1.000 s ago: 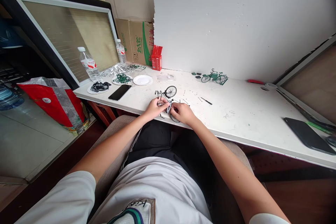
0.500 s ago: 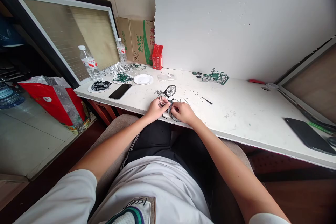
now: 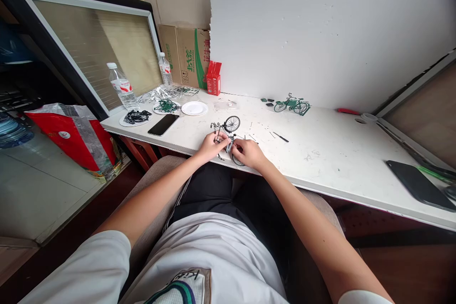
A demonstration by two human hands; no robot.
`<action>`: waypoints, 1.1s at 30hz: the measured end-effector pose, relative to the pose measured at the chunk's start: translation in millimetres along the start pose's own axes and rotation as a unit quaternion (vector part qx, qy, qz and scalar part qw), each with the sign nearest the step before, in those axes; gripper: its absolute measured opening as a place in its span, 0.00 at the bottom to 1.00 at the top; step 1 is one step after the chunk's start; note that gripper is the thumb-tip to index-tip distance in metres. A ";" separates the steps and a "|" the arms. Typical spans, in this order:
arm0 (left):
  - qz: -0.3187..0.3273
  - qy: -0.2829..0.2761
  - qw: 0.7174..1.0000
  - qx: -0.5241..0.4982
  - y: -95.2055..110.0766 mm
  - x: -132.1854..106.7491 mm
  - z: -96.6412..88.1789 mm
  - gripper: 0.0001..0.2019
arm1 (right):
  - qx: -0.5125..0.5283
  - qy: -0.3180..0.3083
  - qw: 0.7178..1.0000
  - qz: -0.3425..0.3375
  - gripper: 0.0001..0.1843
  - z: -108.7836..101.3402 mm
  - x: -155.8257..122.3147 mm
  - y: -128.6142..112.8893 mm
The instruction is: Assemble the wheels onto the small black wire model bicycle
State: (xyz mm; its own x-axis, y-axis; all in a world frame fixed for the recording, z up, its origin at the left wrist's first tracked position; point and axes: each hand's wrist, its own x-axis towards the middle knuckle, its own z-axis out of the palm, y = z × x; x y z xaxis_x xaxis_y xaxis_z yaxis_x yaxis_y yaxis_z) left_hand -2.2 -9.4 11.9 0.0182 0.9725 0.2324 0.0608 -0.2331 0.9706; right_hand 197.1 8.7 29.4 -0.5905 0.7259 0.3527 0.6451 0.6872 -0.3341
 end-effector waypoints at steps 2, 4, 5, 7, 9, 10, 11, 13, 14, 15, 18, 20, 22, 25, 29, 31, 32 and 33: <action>-0.003 0.001 1.000 -0.006 0.7 0.7 -0.7 0.20 | 0.000 -0.001 1.000 -0.001 0.14 0.0 0.0 0.2; -0.001 0.008 1.000 -0.013 0.7 1.4 -1.4 0.20 | 0.000 -0.002 1.000 -0.002 0.14 0.2 0.0 0.8; 0.000 0.013 1.000 -0.017 0.7 1.8 -1.6 0.20 | 0.000 -0.002 1.000 -0.002 0.14 0.4 0.0 1.0; -0.002 0.020 0.999 -0.025 0.6 2.4 -1.9 0.20 | 0.000 -0.001 1.000 -0.003 0.14 0.7 0.0 1.4; -0.004 0.023 0.999 -0.032 0.8 2.7 -1.9 0.20 | 0.001 0.001 1.000 -0.004 0.14 0.8 -0.1 1.4; -0.005 0.022 0.999 -0.034 0.9 2.7 -2.0 0.21 | 0.001 0.001 1.000 -0.004 0.14 0.7 -0.2 1.3; -0.006 0.021 0.999 -0.035 1.0 2.7 -2.0 0.21 | 0.002 0.001 1.000 -0.003 0.14 0.7 -0.2 1.1; -0.006 0.022 0.999 -0.036 0.9 2.8 -2.1 0.21 | 0.003 0.000 1.000 -0.001 0.14 0.5 -0.3 0.7; -0.006 0.023 0.999 -0.036 0.7 2.8 -2.2 0.21 | 0.003 -0.001 1.000 -0.001 0.14 0.4 -0.3 0.7; -0.006 0.024 0.999 -0.036 0.4 2.9 -2.4 0.21 | 0.003 0.000 1.000 -0.002 0.14 0.4 -0.2 0.7; -0.007 0.022 0.999 -0.039 -0.5 3.4 -3.0 0.21 | 0.003 0.003 1.000 -0.006 0.14 0.4 -0.1 0.9; -0.010 0.019 0.999 -0.042 -0.6 3.7 -3.6 0.21 | 0.004 0.003 1.000 -0.007 0.14 0.3 0.0 1.0; -0.012 0.011 0.999 -0.041 -0.1 3.8 -4.4 0.21 | 0.002 0.003 1.000 -0.007 0.14 0.3 0.1 1.1; -0.011 0.003 0.999 -0.036 1.2 3.8 -5.4 0.22 | 0.000 0.001 1.000 -0.007 0.14 0.3 0.1 1.0; -0.016 0.006 0.999 -0.036 2.3 3.7 -5.6 0.22 | 0.001 0.000 1.000 -0.004 0.14 0.4 -0.3 0.8; -0.016 0.006 0.999 -0.037 2.0 3.8 -5.4 0.22 | 0.001 0.002 1.000 -0.005 0.14 0.4 -0.4 0.9; -0.016 0.005 0.999 -0.038 1.7 3.8 -5.3 0.22 | 0.001 0.002 1.000 -0.005 0.14 0.5 -0.5 1.0; -0.015 0.005 0.999 -0.039 1.4 3.9 -5.2 0.22 | 0.001 0.003 1.000 -0.006 0.14 0.6 -0.5 1.1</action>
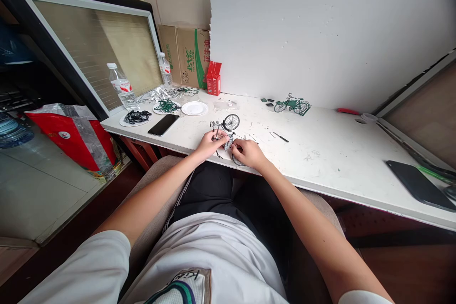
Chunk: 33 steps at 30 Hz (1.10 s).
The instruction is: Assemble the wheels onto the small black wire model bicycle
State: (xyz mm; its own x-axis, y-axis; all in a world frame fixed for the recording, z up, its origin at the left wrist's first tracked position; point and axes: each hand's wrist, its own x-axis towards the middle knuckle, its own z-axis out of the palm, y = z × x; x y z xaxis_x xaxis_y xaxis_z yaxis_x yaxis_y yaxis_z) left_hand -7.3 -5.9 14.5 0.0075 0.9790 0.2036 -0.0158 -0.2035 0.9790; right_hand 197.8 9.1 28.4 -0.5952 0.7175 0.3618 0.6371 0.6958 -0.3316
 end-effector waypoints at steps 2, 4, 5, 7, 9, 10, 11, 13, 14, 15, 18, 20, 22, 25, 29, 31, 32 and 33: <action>0.002 0.001 1.000 -0.001 -0.8 0.2 0.0 0.22 | 0.000 0.000 1.000 -0.001 0.14 0.3 0.0 0.3; 0.004 0.003 1.000 0.000 -1.4 0.5 0.0 0.22 | 0.001 0.001 1.000 -0.003 0.15 0.6 0.1 0.6; 0.006 0.004 1.000 0.002 -1.6 0.7 0.0 0.22 | 0.001 0.002 1.000 -0.005 0.15 0.8 0.2 0.8; 0.008 0.007 1.000 0.004 -1.8 0.9 0.2 0.22 | 0.000 0.004 1.000 -0.006 0.14 1.1 0.2 1.0; 0.007 0.011 1.000 0.004 -1.9 1.1 0.6 0.22 | -0.001 0.005 1.000 -0.006 0.15 1.2 0.2 1.1; 0.006 0.013 1.000 0.003 -1.9 1.2 0.9 0.22 | -0.001 0.004 1.000 -0.007 0.15 1.1 0.1 1.2; 0.005 0.016 1.000 0.003 -1.9 1.2 1.2 0.22 | 0.000 0.004 1.000 -0.007 0.15 1.0 0.1 1.2; 0.005 0.021 1.000 0.002 -1.9 1.3 1.6 0.21 | 0.001 0.005 1.000 -0.008 0.15 0.9 0.1 1.3; 0.005 0.022 1.000 0.002 -1.8 1.2 1.7 0.21 | 0.001 0.005 1.000 -0.008 0.14 0.9 0.1 1.4; 0.005 0.023 1.000 0.002 -1.7 1.2 1.8 0.21 | 0.001 0.006 1.000 -0.009 0.14 1.0 0.1 1.5; 0.004 0.021 1.000 0.003 -1.2 0.9 1.9 0.21 | 0.000 0.007 1.000 -0.012 0.15 1.4 0.3 1.9; 0.004 0.019 1.000 0.004 -0.8 0.6 1.8 0.21 | -0.002 0.008 1.000 -0.013 0.15 1.8 0.3 2.1; 0.006 0.018 1.000 0.007 -0.4 0.3 1.8 0.21 | -0.002 0.009 1.000 -0.014 0.15 1.9 0.3 2.3; 0.008 0.022 1.000 0.011 0.2 -0.2 2.0 0.21 | 0.003 0.009 1.000 -0.013 0.15 1.5 0.2 2.1; 0.005 0.031 0.999 0.014 1.6 -1.1 2.7 0.20 | 0.002 0.004 1.000 -0.006 0.15 0.7 0.1 1.0; 0.003 0.034 0.999 0.014 2.2 -1.4 3.1 0.20 | -0.001 0.003 1.000 -0.004 0.15 0.5 0.2 0.4; 0.002 0.035 0.999 0.014 2.4 -1.5 3.3 0.20 | -0.003 0.002 1.000 -0.004 0.15 0.4 0.2 0.2; 0.001 0.035 0.999 0.014 2.6 -1.6 3.4 0.20 | -0.004 0.002 1.000 -0.003 0.15 0.4 0.3 0.1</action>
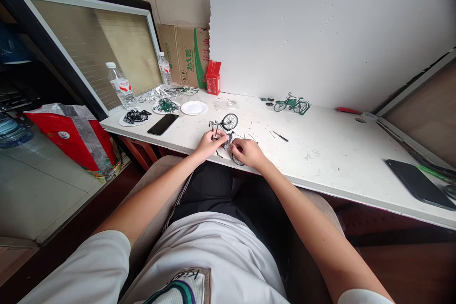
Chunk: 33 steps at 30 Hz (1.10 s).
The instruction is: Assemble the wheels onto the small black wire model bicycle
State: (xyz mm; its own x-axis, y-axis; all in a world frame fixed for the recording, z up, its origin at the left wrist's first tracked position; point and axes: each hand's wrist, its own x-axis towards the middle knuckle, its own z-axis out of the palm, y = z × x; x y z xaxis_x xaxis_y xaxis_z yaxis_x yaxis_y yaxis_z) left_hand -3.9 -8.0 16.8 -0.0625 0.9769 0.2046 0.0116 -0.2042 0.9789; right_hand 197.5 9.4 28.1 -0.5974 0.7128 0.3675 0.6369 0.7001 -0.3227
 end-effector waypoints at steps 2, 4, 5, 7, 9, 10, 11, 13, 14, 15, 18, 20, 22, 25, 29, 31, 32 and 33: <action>-0.001 0.001 1.000 0.000 0.2 -0.1 0.3 0.20 | -0.001 -0.001 1.000 0.000 0.15 -0.1 0.1 -0.1; 0.000 0.001 1.000 -0.001 0.1 0.0 0.4 0.20 | 0.001 -0.001 1.000 0.000 0.15 -0.3 0.1 -0.1; 0.000 0.001 1.000 -0.001 0.1 0.0 0.5 0.20 | 0.001 -0.001 1.000 -0.001 0.15 -0.5 0.0 -0.1; -0.002 -0.001 1.000 -0.001 -0.2 0.1 0.6 0.20 | 0.003 0.000 1.000 -0.001 0.15 -0.7 -0.1 0.0; -0.003 -0.002 1.000 -0.002 -0.7 0.3 0.5 0.19 | 0.004 0.000 1.000 -0.002 0.15 -0.8 -0.2 0.1; -0.004 -0.002 1.000 -0.003 -1.0 0.5 0.5 0.19 | 0.004 -0.001 1.000 -0.002 0.15 -0.8 -0.3 0.1; -0.004 -0.002 1.000 -0.004 -1.4 0.6 0.4 0.19 | 0.004 -0.002 1.000 -0.002 0.15 -0.8 -0.3 0.1; -0.004 -0.002 1.000 -0.004 -2.3 0.7 0.3 0.19 | 0.004 -0.005 1.000 -0.001 0.15 -0.6 -0.2 0.0; -0.003 -0.002 1.000 -0.004 -2.6 0.6 0.2 0.20 | 0.003 -0.006 1.000 0.000 0.15 -0.5 -0.2 0.0; -0.002 -0.002 1.000 -0.003 -2.7 0.5 0.3 0.20 | 0.002 -0.005 1.000 0.001 0.15 -0.5 -0.2 0.0; -0.002 0.000 1.000 0.000 -1.5 -0.6 0.6 0.19 | 0.001 -0.003 1.000 0.002 0.15 -0.5 -0.1 0.1; -0.004 0.002 1.000 0.003 0.5 -1.6 1.2 0.19 | 0.003 -0.004 1.000 0.001 0.15 -0.5 -0.1 0.3; -0.005 0.003 1.000 0.005 2.7 -2.4 1.8 0.19 | 0.006 -0.003 1.000 -0.002 0.15 -0.4 -0.2 0.5; -0.004 0.001 1.000 0.007 4.6 -2.8 2.5 0.19 | 0.008 0.001 1.000 -0.007 0.14 -0.4 -0.3 0.2; 0.001 -0.003 1.000 0.008 3.4 -2.4 2.1 0.19 | 0.008 -0.001 1.000 -0.003 0.14 -0.7 -0.2 -0.4; 0.006 -0.006 1.000 0.009 2.3 -2.3 1.7 0.19 | 0.005 -0.003 1.000 -0.002 0.15 -0.6 -0.2 -0.2; 0.009 -0.008 1.000 0.010 1.7 -2.3 1.5 0.19 | 0.005 -0.002 1.000 -0.003 0.15 -0.4 -0.2 0.0; 0.011 -0.010 1.000 0.012 1.2 -2.4 1.4 0.19 | 0.005 -0.001 1.000 -0.004 0.15 -0.2 -0.2 0.3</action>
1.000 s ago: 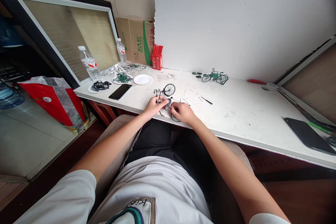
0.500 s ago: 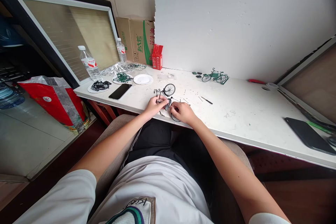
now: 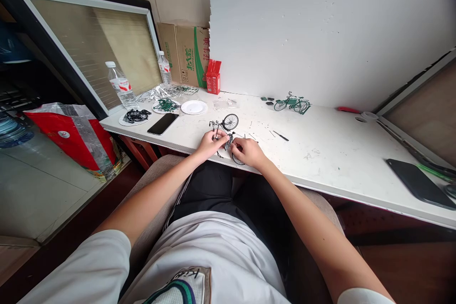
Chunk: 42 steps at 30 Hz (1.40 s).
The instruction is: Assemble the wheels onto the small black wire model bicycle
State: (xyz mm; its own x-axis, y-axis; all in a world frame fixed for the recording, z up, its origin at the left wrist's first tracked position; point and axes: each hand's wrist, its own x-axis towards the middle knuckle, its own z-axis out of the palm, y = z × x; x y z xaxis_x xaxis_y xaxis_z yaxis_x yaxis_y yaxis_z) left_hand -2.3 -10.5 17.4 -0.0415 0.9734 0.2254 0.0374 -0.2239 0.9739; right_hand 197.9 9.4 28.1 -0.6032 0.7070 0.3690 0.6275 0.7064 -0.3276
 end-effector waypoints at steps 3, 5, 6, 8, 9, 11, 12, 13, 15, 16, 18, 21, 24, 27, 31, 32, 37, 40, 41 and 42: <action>0.005 -0.007 1.000 0.009 -2.3 -0.1 0.0 0.19 | -0.001 0.004 1.000 -0.001 0.15 0.7 -0.1 0.4; 0.010 -0.011 1.000 0.014 -4.4 0.2 0.2 0.19 | -0.004 0.002 1.000 0.000 0.15 0.8 0.0 0.2; 0.012 -0.013 1.000 0.017 -5.5 0.4 0.2 0.19 | -0.006 0.001 1.000 0.002 0.15 0.7 0.0 0.0; 0.015 -0.013 1.000 0.022 -7.3 0.9 0.1 0.20 | -0.007 -0.001 1.000 0.004 0.15 0.3 0.1 -0.5; 0.016 -0.014 0.999 0.024 -8.0 1.1 0.0 0.20 | -0.007 -0.001 1.000 0.004 0.15 0.0 0.1 -0.7; 0.018 -0.015 0.999 0.026 -8.7 1.3 -0.3 0.20 | -0.008 0.000 1.000 0.004 0.15 -0.3 0.2 -0.9; 0.019 -0.015 0.999 0.027 -8.9 1.3 -0.4 0.20 | -0.008 0.000 1.000 0.003 0.15 -0.4 0.1 -0.9; 0.020 -0.015 0.999 0.028 -8.9 1.2 -0.4 0.20 | -0.008 0.001 1.000 0.002 0.15 -0.4 0.1 -0.8; 0.022 -0.015 0.999 0.030 -8.8 1.0 -0.3 0.20 | -0.008 0.004 1.000 0.001 0.15 -0.3 0.2 -0.7; 0.022 -0.015 0.999 0.030 -8.7 0.9 -0.1 0.20 | -0.008 0.004 1.000 0.001 0.14 -0.2 0.2 -0.7; 0.020 -0.015 0.999 0.029 -8.7 0.7 0.2 0.20 | -0.009 0.002 1.000 0.003 0.14 0.1 0.4 -0.8; 0.018 -0.015 0.999 0.026 -8.8 0.9 0.4 0.20 | -0.010 -0.002 1.000 0.007 0.15 0.8 0.6 -0.6; 0.018 -0.014 0.999 0.027 -9.1 1.1 0.3 0.20 | -0.008 -0.003 1.000 0.007 0.15 1.7 0.7 0.1; 0.018 -0.015 0.999 0.028 -9.1 0.9 0.2 0.20 | -0.005 -0.002 1.000 0.006 0.15 2.1 0.4 0.7; 0.019 -0.019 0.999 0.024 -8.3 0.5 0.2 0.19 | -0.005 0.001 1.000 0.002 0.15 1.4 0.3 0.4; 0.018 -0.018 0.999 0.022 -8.1 0.5 0.1 0.19 | -0.004 0.001 1.000 0.001 0.14 1.1 0.4 0.2; 0.010 -0.011 1.000 0.014 -5.5 0.6 0.6 0.19 | 0.001 -0.001 1.000 -0.002 0.15 0.5 0.6 0.6; 0.003 0.008 1.000 0.007 -3.2 0.1 2.1 0.19 | 0.007 0.007 1.000 -0.008 0.14 1.3 0.3 1.7; 0.002 0.017 1.000 0.006 -2.6 -0.1 2.6 0.18 | 0.009 0.007 1.000 -0.009 0.14 1.5 0.2 1.9; 0.001 0.025 1.000 0.007 -2.1 -0.3 3.0 0.18 | 0.009 0.007 1.000 -0.008 0.14 1.7 0.1 2.0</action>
State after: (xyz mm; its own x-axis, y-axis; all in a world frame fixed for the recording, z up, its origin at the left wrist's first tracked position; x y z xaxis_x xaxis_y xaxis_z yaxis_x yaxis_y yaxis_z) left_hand 0.6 -10.1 15.2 -0.0908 0.9693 0.2287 0.0515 -0.2248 0.9730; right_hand 198.2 11.0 26.0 -0.6061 0.6948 0.3872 0.6080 0.7186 -0.3375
